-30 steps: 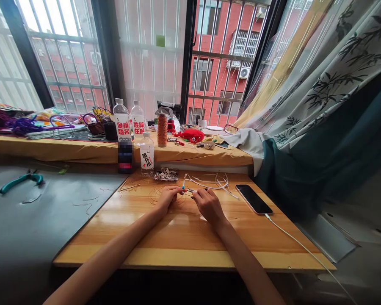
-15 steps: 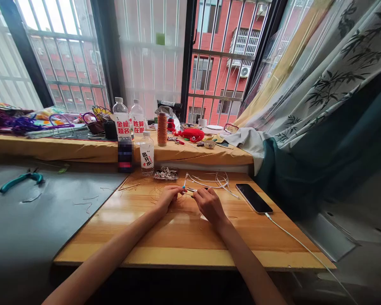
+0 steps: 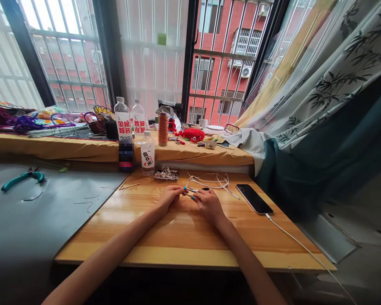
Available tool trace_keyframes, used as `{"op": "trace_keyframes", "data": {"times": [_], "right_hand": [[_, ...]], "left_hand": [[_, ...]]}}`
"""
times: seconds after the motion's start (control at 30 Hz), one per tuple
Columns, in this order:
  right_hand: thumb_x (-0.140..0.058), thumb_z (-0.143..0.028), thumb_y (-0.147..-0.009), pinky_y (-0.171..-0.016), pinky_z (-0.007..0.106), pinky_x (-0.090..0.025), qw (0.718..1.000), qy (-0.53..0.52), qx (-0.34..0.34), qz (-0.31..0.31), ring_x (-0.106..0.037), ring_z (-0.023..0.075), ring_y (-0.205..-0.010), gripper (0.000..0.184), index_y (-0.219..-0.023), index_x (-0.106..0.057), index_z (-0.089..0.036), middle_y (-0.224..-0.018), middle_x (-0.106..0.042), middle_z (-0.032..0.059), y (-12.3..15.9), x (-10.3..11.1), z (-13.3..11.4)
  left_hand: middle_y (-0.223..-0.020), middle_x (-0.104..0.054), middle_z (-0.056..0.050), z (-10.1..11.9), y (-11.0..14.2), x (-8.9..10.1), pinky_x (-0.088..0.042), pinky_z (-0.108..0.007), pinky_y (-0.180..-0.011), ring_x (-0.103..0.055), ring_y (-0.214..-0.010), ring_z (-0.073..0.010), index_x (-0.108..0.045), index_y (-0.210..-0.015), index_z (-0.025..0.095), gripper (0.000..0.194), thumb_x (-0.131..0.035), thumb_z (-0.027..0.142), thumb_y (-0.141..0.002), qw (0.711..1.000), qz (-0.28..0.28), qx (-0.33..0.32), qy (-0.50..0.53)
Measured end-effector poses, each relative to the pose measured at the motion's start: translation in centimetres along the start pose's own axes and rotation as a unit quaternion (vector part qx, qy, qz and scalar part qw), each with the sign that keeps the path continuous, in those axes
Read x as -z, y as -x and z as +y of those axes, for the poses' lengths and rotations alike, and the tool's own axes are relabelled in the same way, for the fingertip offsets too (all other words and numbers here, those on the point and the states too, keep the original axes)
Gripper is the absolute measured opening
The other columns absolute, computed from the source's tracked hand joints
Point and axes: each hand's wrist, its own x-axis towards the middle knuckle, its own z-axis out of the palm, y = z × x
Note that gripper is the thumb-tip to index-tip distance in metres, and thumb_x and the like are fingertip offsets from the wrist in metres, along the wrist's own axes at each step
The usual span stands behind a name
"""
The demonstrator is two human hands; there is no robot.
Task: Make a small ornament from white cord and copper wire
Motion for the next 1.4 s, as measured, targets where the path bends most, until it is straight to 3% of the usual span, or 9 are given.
{"op": "trace_keyframes", "data": {"times": [0.1,0.23,0.43,0.6,0.83,1.2,1.3,1.4], "right_hand": [[-0.046,-0.021,-0.079,-0.064,0.024,-0.030,0.989,-0.129,-0.060,-0.049,-0.050,0.0116,-0.067,0.020,-0.073,-0.065,-0.018,-0.073,-0.061,0.0013,-0.1,0.0,0.2],[-0.046,-0.024,-0.075,-0.054,0.021,-0.029,0.949,-0.273,-0.126,-0.098,-0.045,0.0104,-0.057,0.021,-0.065,-0.062,-0.014,-0.062,-0.054,0.0003,-0.2,0.1,0.4],[-0.044,-0.033,-0.072,-0.046,0.021,-0.021,0.904,-0.373,-0.174,-0.114,-0.030,0.0077,-0.045,0.027,-0.054,-0.051,-0.015,-0.047,-0.034,-0.0045,-0.6,0.3,0.6],[-0.038,-0.046,-0.072,-0.043,0.022,-0.017,0.879,-0.416,-0.201,-0.121,-0.024,0.0077,-0.042,0.036,-0.055,-0.050,-0.016,-0.042,-0.027,-0.0064,-0.8,-0.1,1.1],[-0.034,-0.055,-0.073,-0.042,0.022,-0.018,0.891,-0.393,-0.190,-0.122,-0.024,0.0071,-0.040,0.046,-0.056,-0.051,-0.015,-0.042,-0.029,-0.0057,-0.5,-0.6,1.0],[-0.029,-0.053,-0.080,-0.041,0.021,-0.020,0.899,-0.384,-0.165,-0.128,-0.025,0.0073,-0.039,0.051,-0.062,-0.056,-0.014,-0.042,-0.028,-0.0057,-0.1,-0.1,0.3],[-0.028,-0.049,-0.082,-0.042,0.021,-0.022,0.918,-0.344,-0.153,-0.127,-0.029,0.0079,-0.040,0.050,-0.062,-0.057,-0.014,-0.042,-0.029,-0.0052,0.1,-0.3,0.6],[-0.025,-0.044,-0.085,-0.046,0.020,-0.027,0.947,-0.273,-0.124,-0.118,-0.040,0.0096,-0.046,0.048,-0.064,-0.058,-0.015,-0.048,-0.042,-0.0021,0.2,-0.4,0.7]], "left_hand": [[-0.044,-0.041,0.004,0.3,0.2,-0.1,-0.010,-0.023,-0.042,-0.026,-0.039,-0.0047,-0.064,-0.066,0.011,0.030,-0.061,0.040,-0.059,1.000,-0.003,0.010,-0.008],[-0.045,-0.042,0.004,0.5,0.4,-0.1,-0.011,-0.023,-0.042,-0.026,-0.039,-0.0045,-0.064,-0.066,0.011,0.029,-0.060,0.039,-0.061,1.000,-0.024,0.005,0.004],[-0.044,-0.039,0.005,0.6,0.5,-0.2,-0.012,-0.021,-0.041,-0.026,-0.040,-0.0043,-0.063,-0.071,0.011,0.030,-0.059,0.039,-0.064,0.996,-0.066,-0.005,0.059],[-0.045,-0.041,0.005,0.6,0.5,-0.3,-0.013,-0.020,-0.040,-0.028,-0.039,-0.0037,-0.061,-0.071,0.012,0.024,-0.061,0.035,-0.063,0.994,-0.084,-0.001,0.065],[-0.046,-0.042,0.006,0.7,0.5,-0.3,-0.014,-0.020,-0.040,-0.028,-0.038,-0.0033,-0.061,-0.073,0.012,0.023,-0.062,0.033,-0.063,0.997,-0.061,-0.005,0.037],[-0.065,-0.056,0.001,0.7,0.6,-0.3,-0.019,-0.020,-0.042,-0.033,-0.043,-0.0031,-0.062,-0.074,0.013,0.029,-0.064,0.038,-0.060,0.996,-0.075,-0.014,0.043],[-0.068,-0.058,0.000,0.6,0.6,-0.3,-0.019,-0.020,-0.042,-0.033,-0.044,-0.0033,-0.064,-0.084,0.014,0.035,-0.065,0.039,-0.060,0.995,-0.088,-0.010,0.036],[-0.068,-0.058,-0.001,0.7,0.6,-0.3,-0.020,-0.020,-0.043,-0.034,-0.043,-0.0032,-0.063,-0.088,0.013,0.039,-0.066,0.039,-0.059,0.995,-0.092,-0.009,0.037]]}}
